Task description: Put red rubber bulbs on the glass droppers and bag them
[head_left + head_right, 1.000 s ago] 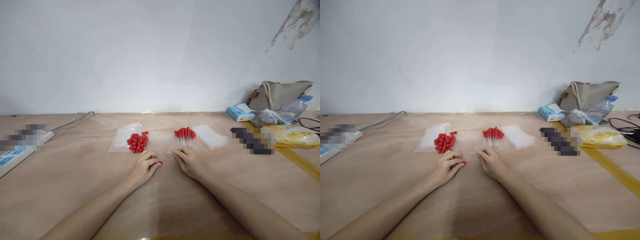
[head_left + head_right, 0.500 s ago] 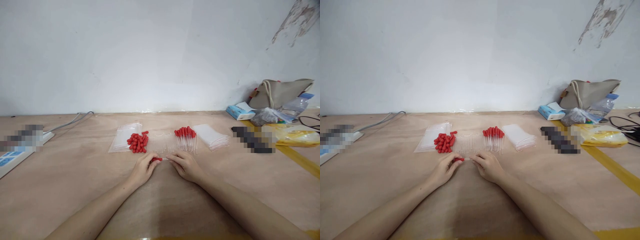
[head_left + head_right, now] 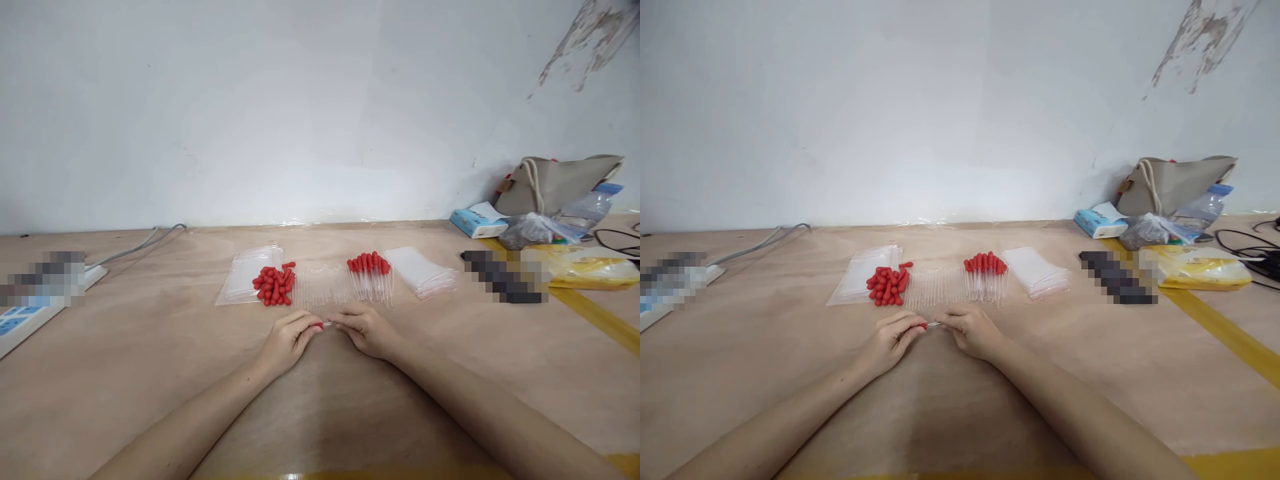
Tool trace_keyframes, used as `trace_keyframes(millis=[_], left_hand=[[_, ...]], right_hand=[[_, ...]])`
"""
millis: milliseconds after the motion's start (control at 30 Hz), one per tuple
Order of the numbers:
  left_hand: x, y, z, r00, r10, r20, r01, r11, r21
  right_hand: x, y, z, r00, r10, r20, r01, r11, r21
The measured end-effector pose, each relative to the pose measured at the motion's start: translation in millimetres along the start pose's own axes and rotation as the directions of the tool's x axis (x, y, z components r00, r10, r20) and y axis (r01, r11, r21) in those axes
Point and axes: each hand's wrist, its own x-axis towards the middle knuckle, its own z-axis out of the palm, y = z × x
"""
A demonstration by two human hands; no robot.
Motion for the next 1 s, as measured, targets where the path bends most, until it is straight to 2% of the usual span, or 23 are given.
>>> trace_keyframes(millis=[300,667,867,933,1000], left_hand=[[-3,-2,1.9,0.999,0.029,0.041,-0.032,0.997,0.070],[0,-3,0.4,0.997,0.053,0.064,-0.057,0.996,0.065],[4,-5,-1.6,0.999,0.049,-0.018,-0.047,0.994,0.097],[3,-6,-2.5,0.998,-0.016,-0.058,0.023,0.992,0.123],[3,-7,-3.5,0.993,-0.092,-0.080,0.103,0.984,0.145]], right_hand=[[-1,-12,-2,0.999,-0.001,0.052,0.012,0.976,-0.216],[2,-15,0,0.996,0.005,0.087,0.009,0.987,-0.161],[14,-20,-16,0.992,0.012,0.122,0.036,0.922,-0.385],[16,-16,-22,0.993,0.058,0.100,-0.013,0.913,-0.407],[17,-5,-31,0.984,0.178,-0.003,-0.168,0.924,-0.344]])
